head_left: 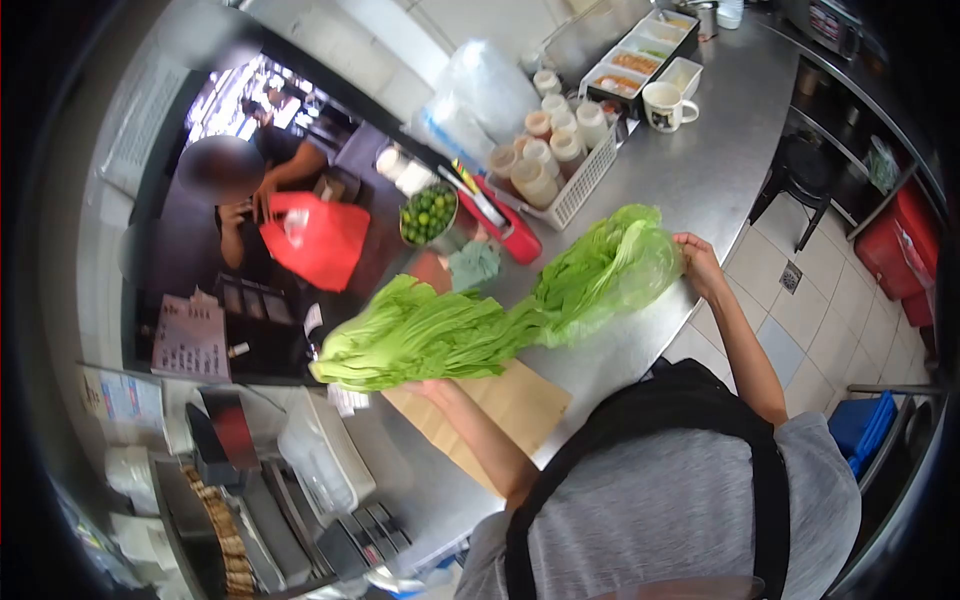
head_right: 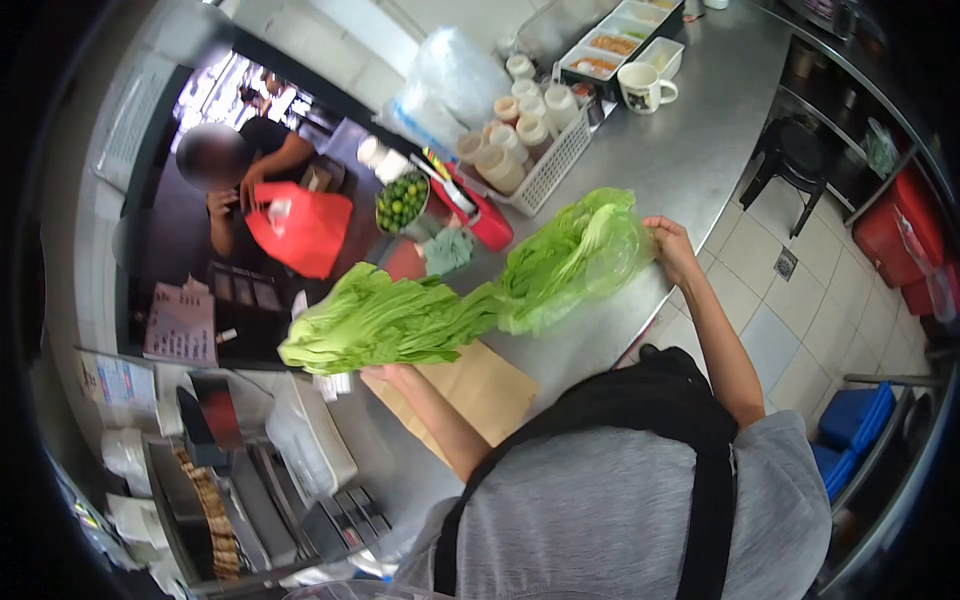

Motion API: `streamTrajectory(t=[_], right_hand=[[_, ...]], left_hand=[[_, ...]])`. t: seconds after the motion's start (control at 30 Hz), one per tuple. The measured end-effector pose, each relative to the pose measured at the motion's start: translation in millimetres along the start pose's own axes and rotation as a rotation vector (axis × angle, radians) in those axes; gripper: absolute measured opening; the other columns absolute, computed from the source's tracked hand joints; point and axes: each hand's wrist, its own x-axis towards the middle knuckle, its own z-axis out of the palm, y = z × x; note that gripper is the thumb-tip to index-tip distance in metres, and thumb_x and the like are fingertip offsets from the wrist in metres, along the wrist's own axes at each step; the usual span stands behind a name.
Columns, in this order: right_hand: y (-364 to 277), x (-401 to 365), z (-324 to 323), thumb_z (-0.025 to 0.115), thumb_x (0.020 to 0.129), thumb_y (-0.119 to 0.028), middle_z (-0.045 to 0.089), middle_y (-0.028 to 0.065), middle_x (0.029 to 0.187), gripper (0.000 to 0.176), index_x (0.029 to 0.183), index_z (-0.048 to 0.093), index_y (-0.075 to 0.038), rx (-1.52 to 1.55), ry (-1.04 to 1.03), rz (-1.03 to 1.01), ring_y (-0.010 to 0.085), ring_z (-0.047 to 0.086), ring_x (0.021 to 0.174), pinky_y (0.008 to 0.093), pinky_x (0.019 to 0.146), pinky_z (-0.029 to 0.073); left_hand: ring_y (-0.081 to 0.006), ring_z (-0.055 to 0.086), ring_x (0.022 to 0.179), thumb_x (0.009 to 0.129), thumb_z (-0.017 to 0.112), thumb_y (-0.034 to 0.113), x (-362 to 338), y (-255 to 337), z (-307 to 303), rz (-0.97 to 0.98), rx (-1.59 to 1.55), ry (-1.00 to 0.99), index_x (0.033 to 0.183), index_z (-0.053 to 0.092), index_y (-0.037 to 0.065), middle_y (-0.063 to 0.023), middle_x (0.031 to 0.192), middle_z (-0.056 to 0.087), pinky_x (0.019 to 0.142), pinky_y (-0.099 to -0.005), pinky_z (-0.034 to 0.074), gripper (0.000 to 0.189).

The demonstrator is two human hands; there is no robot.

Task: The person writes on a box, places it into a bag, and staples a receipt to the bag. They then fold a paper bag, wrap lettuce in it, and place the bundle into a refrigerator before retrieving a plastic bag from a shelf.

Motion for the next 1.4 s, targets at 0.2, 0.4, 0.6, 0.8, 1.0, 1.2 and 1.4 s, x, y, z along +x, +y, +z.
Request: streamTrajectory(t=[0.2,0.4,0.6,0.8,1.0,1.2,1.4], right_hand=[[16.4,5.4,-15.4,0.042,0.081,0.0,0.061,0.0037,0.081,0.022,0.096,0.059,0.0,-0.02,-0.031,0.024,0.009,0.055,0.068,0.0218,0.062,0.045],[17.3,11.8,-16.3,0.041,0.083,-0.001,0.062,0.0031,0.084,0.023,0.099,0.058,-0.001,-0.025,-0.021,0.058,0.0089,0.057,0.07,0.0225,0.067,0.047],[11.7,9.1,-12.6,0.041,0.084,-0.001,0.063,0.0038,0.085,0.023,0.099,0.058,-0.001,-0.015,-0.004,0.089,0.0102,0.059,0.072,0.0251,0.07,0.048],[15.2,10.7,-16.9,0.041,0.084,0.0,0.064,0.0051,0.086,0.023,0.099,0.058,-0.001,-0.01,-0.032,0.069,0.0113,0.06,0.074,0.0249,0.071,0.049],[10.1,4.7,-8.1,0.042,0.084,-0.001,0.064,0.0053,0.085,0.02,0.096,0.059,-0.001,-0.021,0.002,0.069,0.0111,0.06,0.073,0.0242,0.07,0.049],[7.7,3.1,-2.9,0.044,0.084,-0.002,0.062,0.0043,0.081,0.018,0.092,0.059,-0.001,-0.052,0.037,0.086,0.0105,0.059,0.071,0.0238,0.067,0.049],[-9.1,-3.8,0.9,0.056,0.086,-0.028,0.057,0.0062,0.094,0.036,0.116,0.047,-0.01,0.013,0.107,0.072,0.0134,0.057,0.073,0.0283,0.061,0.049]], left_hand=[[-0.034,0.045,0.118,0.091,0.05,0.03,-100.0,105.8,53.1,0.283,0.594,0.263,0.132,0.038,0.003,-0.0171,0.128,0.047,0.099,-0.0521,0.037,0.051],[-0.0236,0.058,0.099,0.081,0.059,0.0,-155.2,110.1,97.3,0.103,1.58,0.256,0.119,0.053,-0.002,-0.0151,0.112,0.059,0.088,-0.0343,0.046,0.038],[-0.0228,0.058,0.101,0.075,0.066,0.002,-155.7,37.7,39.3,-0.204,1.97,0.007,0.116,0.058,0.004,-0.0131,0.111,0.061,0.088,-0.0321,0.044,0.042],[-0.0275,0.059,0.1,0.074,0.067,0.003,-141.1,13.8,53.7,-0.214,2.085,-0.141,0.114,0.059,0.004,-0.0142,0.109,0.061,0.085,-0.0345,0.046,0.04],[-0.0311,0.058,0.099,0.074,0.068,0.005,-135.5,-5.2,32.6,-0.115,2.164,-0.185,0.114,0.059,0.005,-0.0154,0.108,0.06,0.085,-0.0373,0.046,0.041],[-0.0324,0.057,0.098,0.073,0.067,0.006,-130.2,-14.3,33.7,-0.111,2.233,-0.262,0.114,0.058,0.007,-0.0159,0.107,0.06,0.084,-0.0393,0.046,0.042],[-0.0347,0.048,0.108,0.067,0.072,0.008,-133.2,-17.8,8.4,-0.152,2.209,-0.258,0.121,0.052,0.01,-0.0167,0.115,0.053,0.094,-0.0412,0.038,0.057]])
